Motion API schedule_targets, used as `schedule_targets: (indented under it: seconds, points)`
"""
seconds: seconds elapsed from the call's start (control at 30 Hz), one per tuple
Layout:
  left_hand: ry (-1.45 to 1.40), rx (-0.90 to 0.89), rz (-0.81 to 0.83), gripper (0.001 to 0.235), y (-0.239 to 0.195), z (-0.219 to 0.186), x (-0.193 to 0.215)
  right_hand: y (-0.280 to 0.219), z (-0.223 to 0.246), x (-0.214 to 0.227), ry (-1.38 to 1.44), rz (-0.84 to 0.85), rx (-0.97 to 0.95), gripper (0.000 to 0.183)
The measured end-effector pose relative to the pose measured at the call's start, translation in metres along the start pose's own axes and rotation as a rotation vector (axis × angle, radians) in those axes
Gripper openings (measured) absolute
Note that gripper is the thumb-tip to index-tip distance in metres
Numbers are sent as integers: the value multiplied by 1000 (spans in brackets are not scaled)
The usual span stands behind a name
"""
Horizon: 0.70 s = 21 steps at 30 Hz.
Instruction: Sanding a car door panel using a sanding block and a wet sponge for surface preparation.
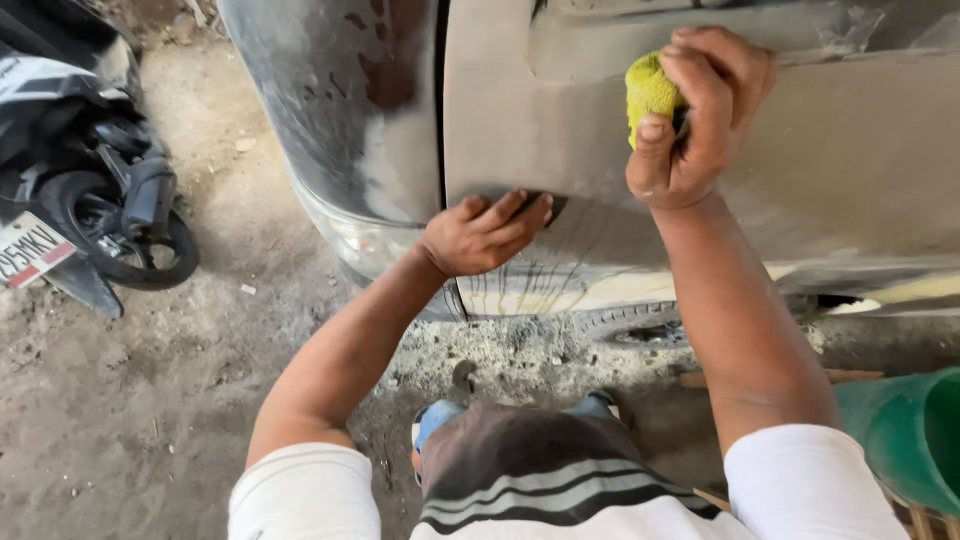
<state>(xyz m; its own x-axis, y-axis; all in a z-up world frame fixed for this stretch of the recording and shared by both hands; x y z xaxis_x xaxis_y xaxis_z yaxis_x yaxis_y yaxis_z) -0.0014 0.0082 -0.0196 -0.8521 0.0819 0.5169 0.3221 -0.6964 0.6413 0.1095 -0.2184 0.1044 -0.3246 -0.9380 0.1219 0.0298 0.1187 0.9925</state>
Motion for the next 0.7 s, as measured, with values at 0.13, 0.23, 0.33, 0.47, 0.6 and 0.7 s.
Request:
schedule_targets:
  seconds: [0.13, 0.23, 0.33, 0.47, 0.6, 0.7]
  points:
    - [179, -61, -99, 30, 46, 50, 21, -4, 3, 0, -28, 26, 1, 44]
    - [164, 139, -171, 34, 76, 70, 42, -5, 0, 4, -22, 52, -36, 44]
    - [114, 104, -111, 30, 43, 42, 15, 0, 0, 2, -9, 45, -16, 43]
    - [72, -86, -14, 31, 8, 17, -17, 4, 3, 4, -69, 47, 2, 40]
    - [206, 43, -164, 34, 72, 72, 36, -1, 1, 5, -40, 46, -23, 39]
    - [73, 68, -107, 32, 58, 60, 24, 0, 4, 2, -41, 53, -31, 39]
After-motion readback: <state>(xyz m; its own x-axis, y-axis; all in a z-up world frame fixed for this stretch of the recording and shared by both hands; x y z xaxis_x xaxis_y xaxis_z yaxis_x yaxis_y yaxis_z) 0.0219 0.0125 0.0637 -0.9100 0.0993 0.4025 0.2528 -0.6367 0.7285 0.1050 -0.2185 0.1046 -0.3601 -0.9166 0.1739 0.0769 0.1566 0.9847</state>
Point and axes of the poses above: each hand's wrist, its own y-axis towards the middle knuckle, its own x-axis out of the back of the hand, z = x × y, the point moved 1 cm from there along y, towards the middle knuckle, and after that the axes turned 4 degrees about -y, right-handed, at the moved point
